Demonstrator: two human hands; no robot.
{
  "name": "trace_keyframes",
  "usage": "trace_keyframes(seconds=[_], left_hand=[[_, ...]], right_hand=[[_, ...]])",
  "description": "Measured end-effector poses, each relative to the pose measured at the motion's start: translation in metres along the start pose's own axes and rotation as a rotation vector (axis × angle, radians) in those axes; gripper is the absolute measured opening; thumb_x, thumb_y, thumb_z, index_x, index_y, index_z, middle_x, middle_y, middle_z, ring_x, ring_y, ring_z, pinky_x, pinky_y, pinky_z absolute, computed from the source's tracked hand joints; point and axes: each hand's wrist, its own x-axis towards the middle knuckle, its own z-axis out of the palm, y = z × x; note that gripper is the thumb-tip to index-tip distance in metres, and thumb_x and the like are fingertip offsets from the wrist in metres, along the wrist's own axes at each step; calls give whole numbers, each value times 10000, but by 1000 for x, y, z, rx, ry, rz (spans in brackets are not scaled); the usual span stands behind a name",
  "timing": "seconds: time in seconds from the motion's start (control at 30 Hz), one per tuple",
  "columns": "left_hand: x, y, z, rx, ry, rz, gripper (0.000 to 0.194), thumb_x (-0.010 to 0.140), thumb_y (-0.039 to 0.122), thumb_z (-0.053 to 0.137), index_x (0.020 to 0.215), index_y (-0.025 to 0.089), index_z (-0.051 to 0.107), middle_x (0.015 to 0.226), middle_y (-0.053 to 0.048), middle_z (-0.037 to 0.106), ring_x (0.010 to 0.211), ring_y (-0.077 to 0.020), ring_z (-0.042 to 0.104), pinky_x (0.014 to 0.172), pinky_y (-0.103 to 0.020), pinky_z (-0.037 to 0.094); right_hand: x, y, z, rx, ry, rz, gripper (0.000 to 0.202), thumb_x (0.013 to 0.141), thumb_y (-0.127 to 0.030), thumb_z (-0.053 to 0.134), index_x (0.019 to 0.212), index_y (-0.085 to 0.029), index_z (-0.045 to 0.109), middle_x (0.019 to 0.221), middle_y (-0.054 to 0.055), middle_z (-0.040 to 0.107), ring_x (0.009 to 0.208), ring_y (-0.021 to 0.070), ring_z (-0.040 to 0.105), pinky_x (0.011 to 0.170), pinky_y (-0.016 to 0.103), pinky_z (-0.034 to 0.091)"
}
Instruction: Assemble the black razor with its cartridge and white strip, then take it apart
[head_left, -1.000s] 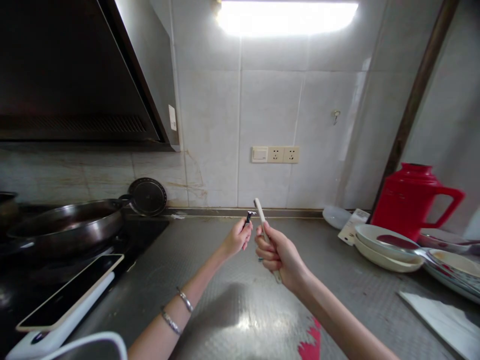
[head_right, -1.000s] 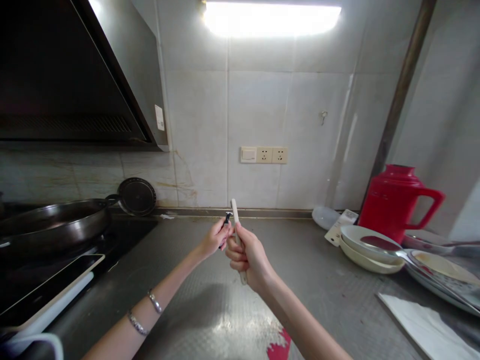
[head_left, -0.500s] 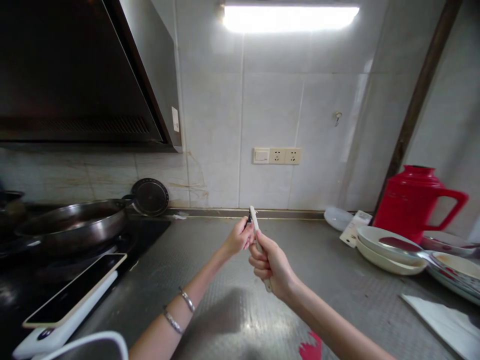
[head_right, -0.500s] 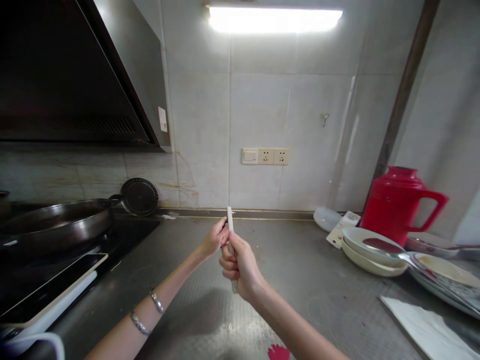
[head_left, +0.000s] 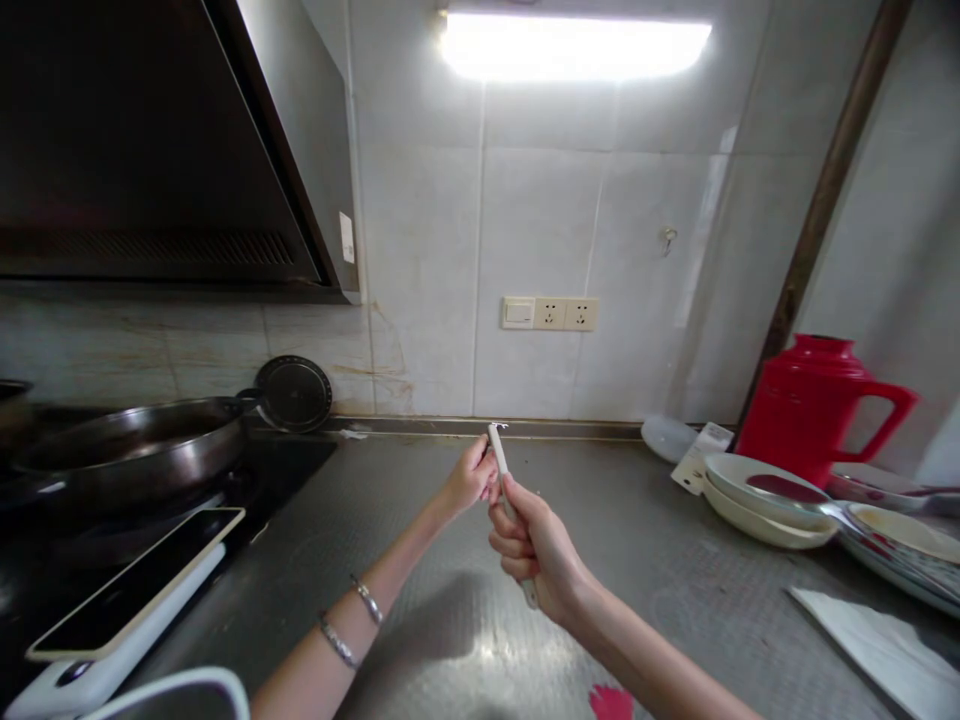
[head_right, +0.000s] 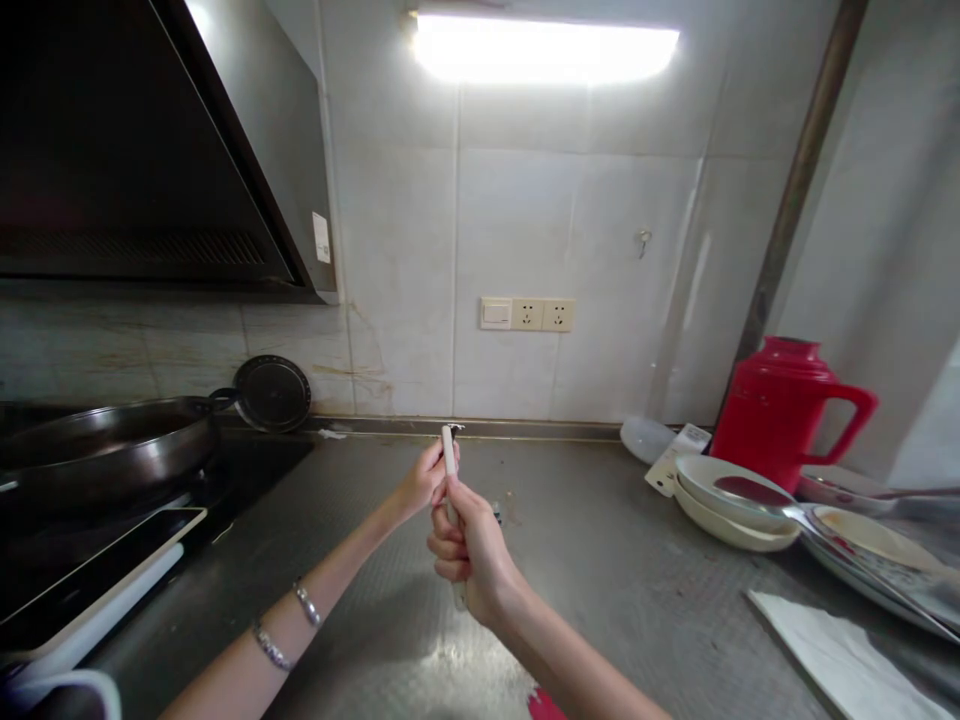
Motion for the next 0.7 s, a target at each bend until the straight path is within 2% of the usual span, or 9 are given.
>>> trace_keyframes(seconds=[0.2,0.37,0.53,0.7], left_hand=[[2,-3,-1,-66,-8,-12,311,797,498,472,772,200,387,456,112,357,308,-32,282,317,-169,226],[2,3,-3,-91,27,3,317,792,500,480,768,199,383,459,110,346,289,-29,272,294,-166,191],[2,12,-1,-119,10,1,323,784,496,503,748,199,382,460,111,317,322,-30,259,316,-160,245],[1,17,-1,-129,46,-14,310,776,474,520,738,201,378,462,107,318,326,-34,274,319,-162,216]], right_hand=[[5,-4,-3,14,-8,-44,459,698,-510,618,586,-199,299,425,-121,191,372,14,54,311,132,25],[5,0,1,-6,-38,-12,395,714,-503,604,649,-202,355,431,-122,205,371,19,67,313,130,29],[7,-6,3,6,7,-122,418,688,-500,629,635,-203,339,430,-123,210,366,16,75,314,131,36],[5,4,0,-8,10,-52,425,708,-530,595,623,-202,339,428,-122,208,359,16,80,317,135,29]])
